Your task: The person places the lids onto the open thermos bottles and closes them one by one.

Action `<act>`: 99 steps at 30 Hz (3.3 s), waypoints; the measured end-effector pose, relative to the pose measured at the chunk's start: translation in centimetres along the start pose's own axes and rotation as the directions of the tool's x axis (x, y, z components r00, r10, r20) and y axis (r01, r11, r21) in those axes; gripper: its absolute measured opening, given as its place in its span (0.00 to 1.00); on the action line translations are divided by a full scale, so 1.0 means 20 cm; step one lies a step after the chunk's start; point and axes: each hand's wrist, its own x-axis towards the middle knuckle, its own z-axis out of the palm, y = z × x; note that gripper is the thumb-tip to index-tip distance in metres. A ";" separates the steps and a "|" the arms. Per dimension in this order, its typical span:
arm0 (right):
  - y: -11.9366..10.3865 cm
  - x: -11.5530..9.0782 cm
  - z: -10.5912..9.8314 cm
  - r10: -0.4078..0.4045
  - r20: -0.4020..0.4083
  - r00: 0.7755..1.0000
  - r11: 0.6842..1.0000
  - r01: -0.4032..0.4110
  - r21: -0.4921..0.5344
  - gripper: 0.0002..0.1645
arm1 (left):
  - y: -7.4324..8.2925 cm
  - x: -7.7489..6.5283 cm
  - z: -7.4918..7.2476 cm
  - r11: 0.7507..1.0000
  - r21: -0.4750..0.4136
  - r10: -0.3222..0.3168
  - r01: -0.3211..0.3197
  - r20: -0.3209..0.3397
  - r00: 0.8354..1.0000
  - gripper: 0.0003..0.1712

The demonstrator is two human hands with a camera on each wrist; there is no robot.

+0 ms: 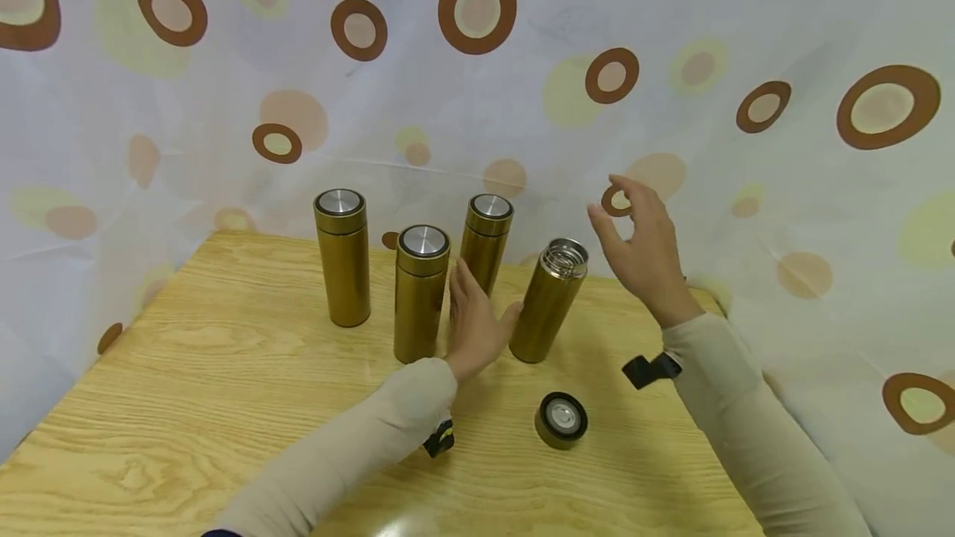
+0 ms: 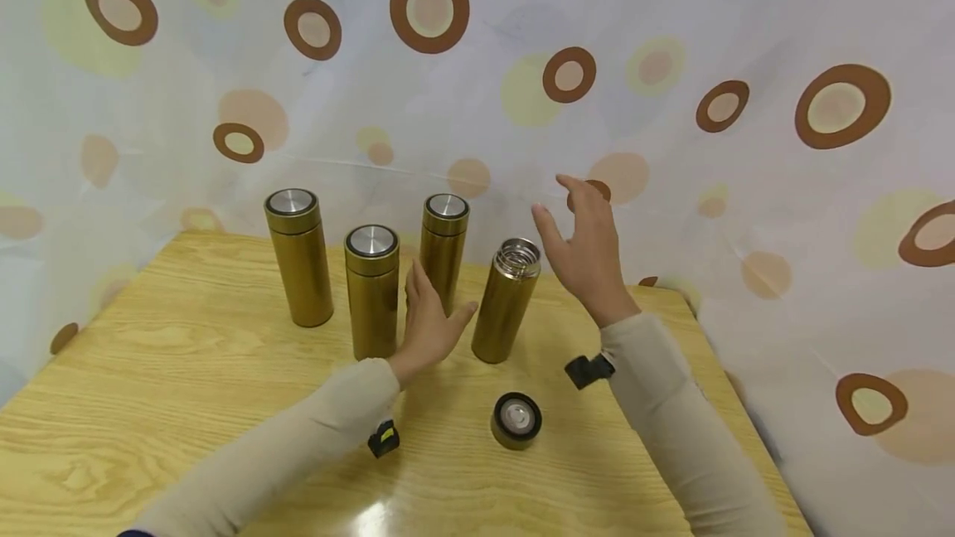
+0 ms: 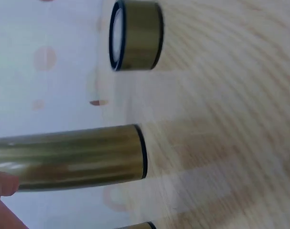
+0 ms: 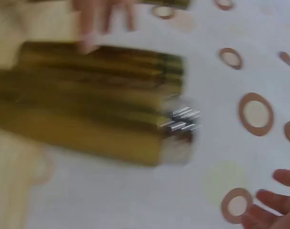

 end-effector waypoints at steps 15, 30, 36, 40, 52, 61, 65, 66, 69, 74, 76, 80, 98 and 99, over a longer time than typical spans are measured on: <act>0.18 -0.77 0.14 0.227 0.539 0.812 0.966 -0.257 -0.019 0.49 | 0.03 -0.06 -0.05 0.993 -0.102 0.086 -0.064 0.228 0.970 0.57; 0.20 -0.90 0.27 0.145 0.642 0.753 0.988 -0.081 -0.129 0.44 | 0.07 -0.03 -0.04 0.984 -0.166 0.110 -0.065 0.277 0.954 0.55; 0.20 -0.89 0.26 0.157 0.636 0.755 0.986 -0.081 -0.147 0.43 | 0.10 -0.02 -0.04 0.981 -0.187 0.109 -0.054 0.298 0.948 0.54; 0.20 -0.90 0.26 0.161 0.641 0.751 0.986 -0.100 -0.130 0.43 | 0.11 0.00 -0.02 0.981 -0.183 0.113 -0.057 0.311 0.944 0.55; 0.17 -0.90 0.24 0.173 0.682 0.711 0.982 -0.178 -0.063 0.45 | 0.12 0.08 0.02 0.979 -0.144 0.186 -0.144 0.343 0.921 0.57; 0.14 -0.91 0.23 0.181 0.701 0.689 0.976 -0.216 -0.040 0.44 | 0.14 0.13 0.05 0.975 -0.185 0.182 -0.121 0.365 0.913 0.56; 0.13 -0.91 0.22 0.166 0.703 0.692 0.977 -0.211 -0.023 0.45 | 0.14 0.14 0.07 0.973 -0.209 0.173 -0.102 0.356 0.918 0.55; 0.13 -0.91 0.22 0.163 0.703 0.692 0.977 -0.210 -0.019 0.45 | 0.14 0.15 0.07 0.972 -0.212 0.173 -0.102 0.355 0.919 0.55; 0.14 -0.91 0.22 0.155 0.704 0.693 0.978 -0.208 -0.010 0.45 | 0.14 0.16 0.08 0.972 -0.212 0.174 -0.102 0.357 0.918 0.55; 0.15 -0.91 0.23 0.147 0.707 0.692 0.979 -0.203 -0.005 0.45 | 0.12 0.17 0.09 0.973 -0.209 0.173 -0.100 0.369 0.913 0.54; 0.16 -0.91 0.23 0.149 0.708 0.690 0.979 -0.205 -0.006 0.45 | 0.11 0.17 0.09 0.972 -0.211 0.178 -0.104 0.369 0.912 0.52; 0.16 -0.91 0.23 0.142 0.712 0.688 0.978 -0.210 0.008 0.45 | 0.10 0.18 0.09 0.969 -0.210 0.199 -0.127 0.365 0.910 0.50; 0.19 -0.90 0.21 0.162 0.655 0.738 0.958 -0.276 0.075 0.46 | 0.09 0.17 0.12 0.966 -0.188 0.235 -0.180 0.331 0.914 0.49; 0.19 -0.90 0.21 0.175 0.645 0.744 0.953 -0.293 0.080 0.46 | 0.09 0.17 0.12 0.965 -0.187 0.239 -0.185 0.329 0.914 0.49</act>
